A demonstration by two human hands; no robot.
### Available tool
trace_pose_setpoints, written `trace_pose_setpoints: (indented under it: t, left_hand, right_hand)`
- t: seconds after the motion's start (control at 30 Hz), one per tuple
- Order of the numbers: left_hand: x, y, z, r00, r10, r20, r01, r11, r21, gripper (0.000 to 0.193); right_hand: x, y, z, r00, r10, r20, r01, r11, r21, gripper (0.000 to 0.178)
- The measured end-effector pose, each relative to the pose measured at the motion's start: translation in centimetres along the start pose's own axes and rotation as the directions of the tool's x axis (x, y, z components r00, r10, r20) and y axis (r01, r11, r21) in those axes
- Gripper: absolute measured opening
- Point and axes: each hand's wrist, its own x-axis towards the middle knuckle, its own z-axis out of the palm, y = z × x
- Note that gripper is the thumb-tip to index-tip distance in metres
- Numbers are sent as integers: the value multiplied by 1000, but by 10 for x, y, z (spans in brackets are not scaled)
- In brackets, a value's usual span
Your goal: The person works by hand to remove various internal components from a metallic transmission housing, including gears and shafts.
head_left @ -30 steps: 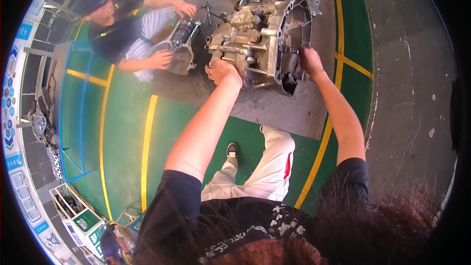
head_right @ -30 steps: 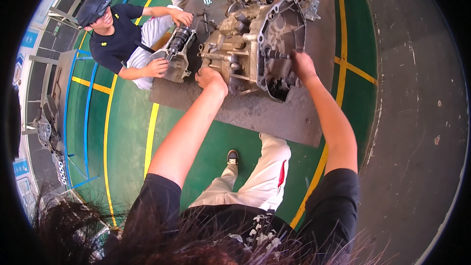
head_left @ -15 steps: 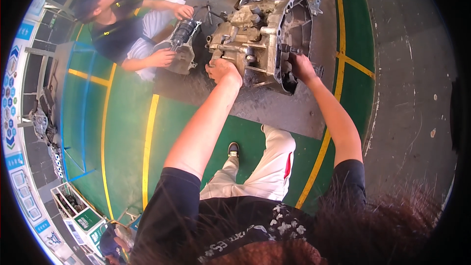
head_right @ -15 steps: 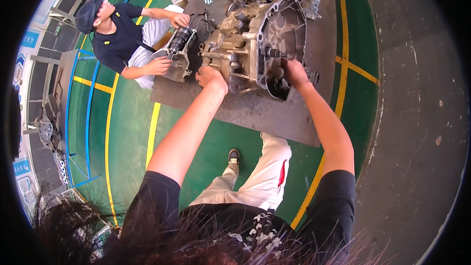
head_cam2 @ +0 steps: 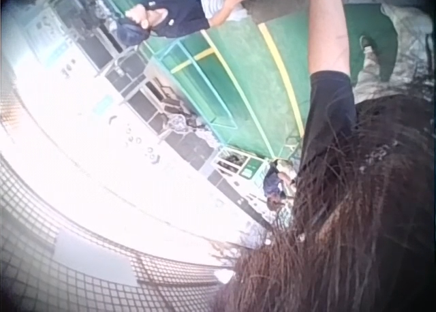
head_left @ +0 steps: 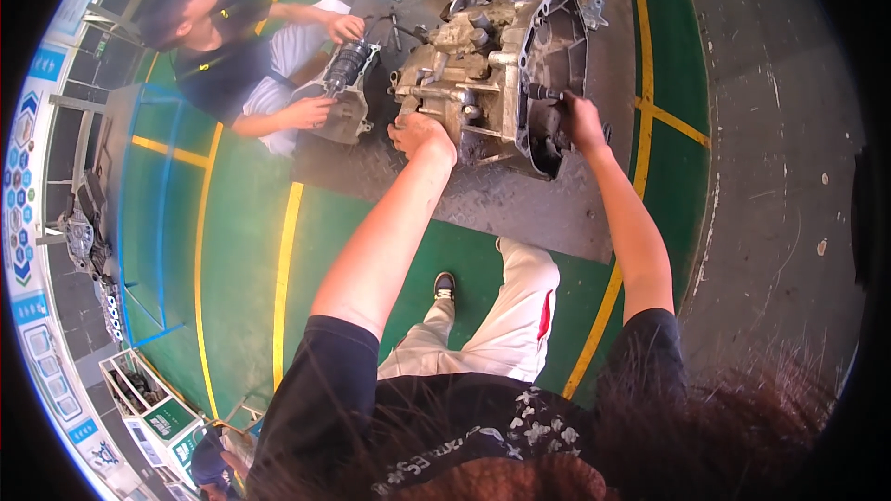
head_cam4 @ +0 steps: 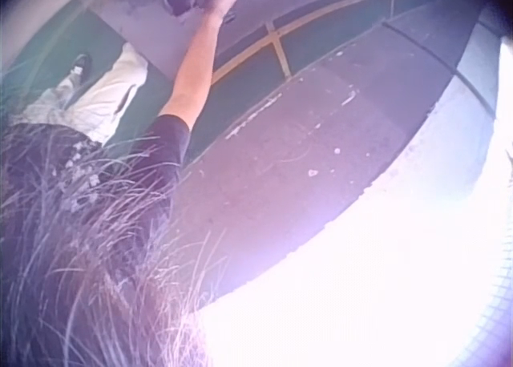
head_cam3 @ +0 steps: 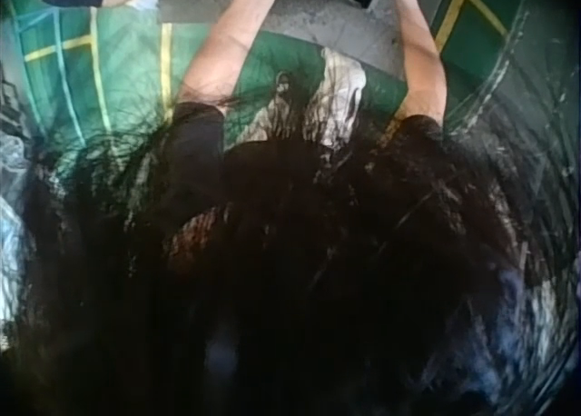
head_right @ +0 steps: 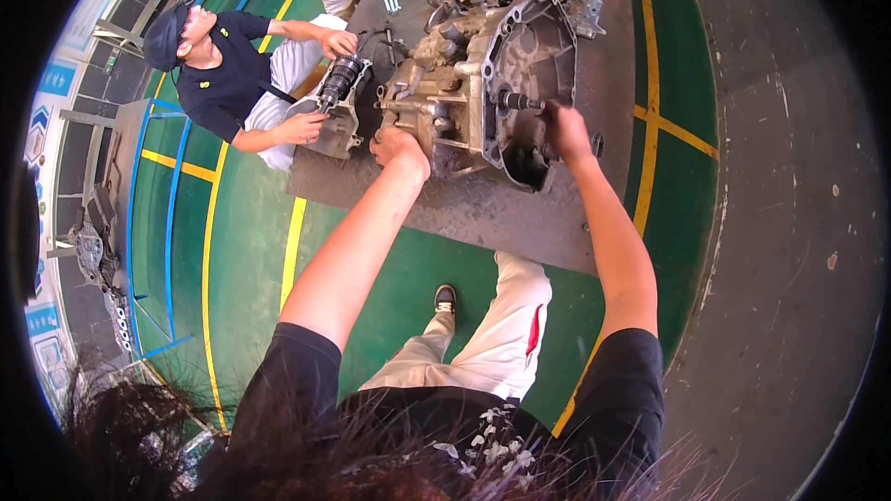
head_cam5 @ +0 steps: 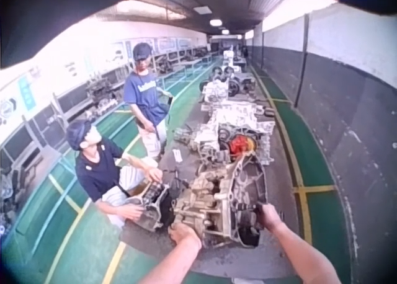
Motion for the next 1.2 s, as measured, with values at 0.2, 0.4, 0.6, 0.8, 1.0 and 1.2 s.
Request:
trace_pose_setpoints:
  t: [0.2, 0.4, 0.6, 0.8, 1.0, 1.2]
  left_hand:
    - [4, -2, 1, 999, -16, 28, 17, 999, -33, 54]
    - [8, -6, 4, 999, -7, -34, 6, 1000, -17, 55]
    - [6, -3, 4, 999, -6, -43, 4, 999, -36, 55]
    - [0, -1, 3, 999, 14, -43, -15, 1000, -13, 54]
    - [4, -3, 1, 1000, 18, -1, -18, 1000, 24, 54]
    - [6, -1, 3, 999, -16, -48, 14, 999, -46, 54]
  right_hand:
    - [-7, 6, 7, 972, -103, 211, 116, 992, -46, 8]
    - [-10, 7, 19, 991, -72, 113, 75, 997, -23, 5]
    - [-9, 6, 18, 956, -116, 270, 152, 982, -116, 9]
    - [-15, 7, 16, 951, -102, 292, 120, 992, -45, 11]
    - [-8, 12, 14, 974, -119, 193, 140, 985, -102, 10]
    - [7, 14, -1, 984, 139, -114, -168, 933, -317, 8]
